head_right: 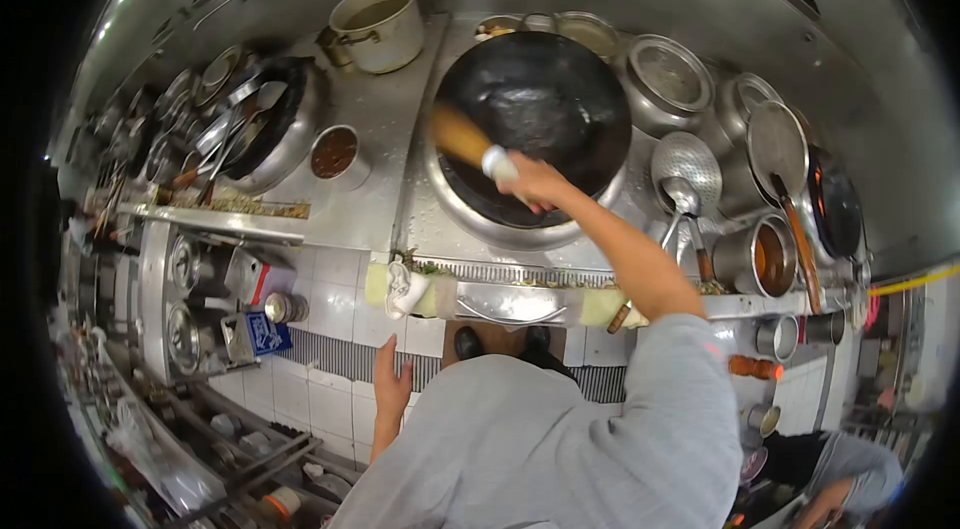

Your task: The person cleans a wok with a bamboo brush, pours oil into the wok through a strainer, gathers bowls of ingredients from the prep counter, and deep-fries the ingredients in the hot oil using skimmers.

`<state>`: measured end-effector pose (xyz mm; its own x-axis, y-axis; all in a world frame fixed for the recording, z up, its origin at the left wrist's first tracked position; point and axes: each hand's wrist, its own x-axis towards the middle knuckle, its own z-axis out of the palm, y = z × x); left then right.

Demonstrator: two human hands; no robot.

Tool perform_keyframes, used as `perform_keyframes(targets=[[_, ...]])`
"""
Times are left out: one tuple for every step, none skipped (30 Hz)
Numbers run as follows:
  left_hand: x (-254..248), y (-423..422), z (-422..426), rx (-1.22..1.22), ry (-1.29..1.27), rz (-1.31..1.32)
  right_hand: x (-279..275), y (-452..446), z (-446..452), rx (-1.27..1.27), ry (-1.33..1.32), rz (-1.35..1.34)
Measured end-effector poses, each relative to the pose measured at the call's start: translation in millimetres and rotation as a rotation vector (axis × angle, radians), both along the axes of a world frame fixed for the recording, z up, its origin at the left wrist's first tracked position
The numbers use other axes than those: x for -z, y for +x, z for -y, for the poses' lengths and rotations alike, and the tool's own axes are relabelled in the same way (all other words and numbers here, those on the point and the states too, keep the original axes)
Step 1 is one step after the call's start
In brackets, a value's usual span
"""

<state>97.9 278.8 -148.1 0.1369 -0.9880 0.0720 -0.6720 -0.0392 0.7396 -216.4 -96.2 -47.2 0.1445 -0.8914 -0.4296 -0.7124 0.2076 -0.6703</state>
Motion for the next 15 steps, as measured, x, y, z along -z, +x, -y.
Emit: perform_keyframes(targets=[[18, 12, -9, -0.048, 0.017, -0.024, -4, -43, -4, -0.062, 0.019, -0.108], [30, 21, -18, -0.096, 0.046, -0.047, -7, -91, -14, -0.125, 0.052, -0.214], [28, 25, -26, -0.059, 0.075, -0.054, -4, -137, -38, -0.179, 0.106, -0.314], [24, 27, -21, -0.107, 0.128, -0.156, -7, -174, -47, -0.028, -0.05, -0.606], [22, 31, -12, -0.162, 0.17, -0.255, -14, -206, -53, 0.118, -0.219, -0.899], [22, 37, -5, -0.137, 0.131, -0.165, -22, -229, -69, 0.251, -0.487, -0.842], [16, 41, 5, -0.126, 0.128, -0.176, -35, -224, -80, 0.26, -0.489, -0.855], [7, 46, 16, -0.089, 0.128, -0.175, -42, -216, -97, 0.558, -0.598, -0.264], [-1, 48, 30, -0.045, 0.122, -0.171, -48, -205, -112, 0.824, -0.682, 0.352], [-6, 47, 45, -0.042, 0.066, -0.165, -23, -195, -117, 0.907, -0.848, 0.57], [-10, 44, 63, -0.016, 0.061, -0.17, -10, -168, -130, 1.013, -0.92, 0.629], [-14, 40, 82, 0.061, -0.002, -0.149, 21, -151, -136, 1.075, -1.019, 0.648], [-19, 35, 96, 0.136, -0.059, -0.127, 79, -144, -138, 1.101, -1.012, 0.58], [-25, 26, 109, 0.157, -0.052, -0.129, 130, -133, -152, 1.129, -0.796, 0.431], [-34, 15, 124, 0.247, -0.099, -0.145, 161, -129, -171, 0.995, -0.306, 0.334]])
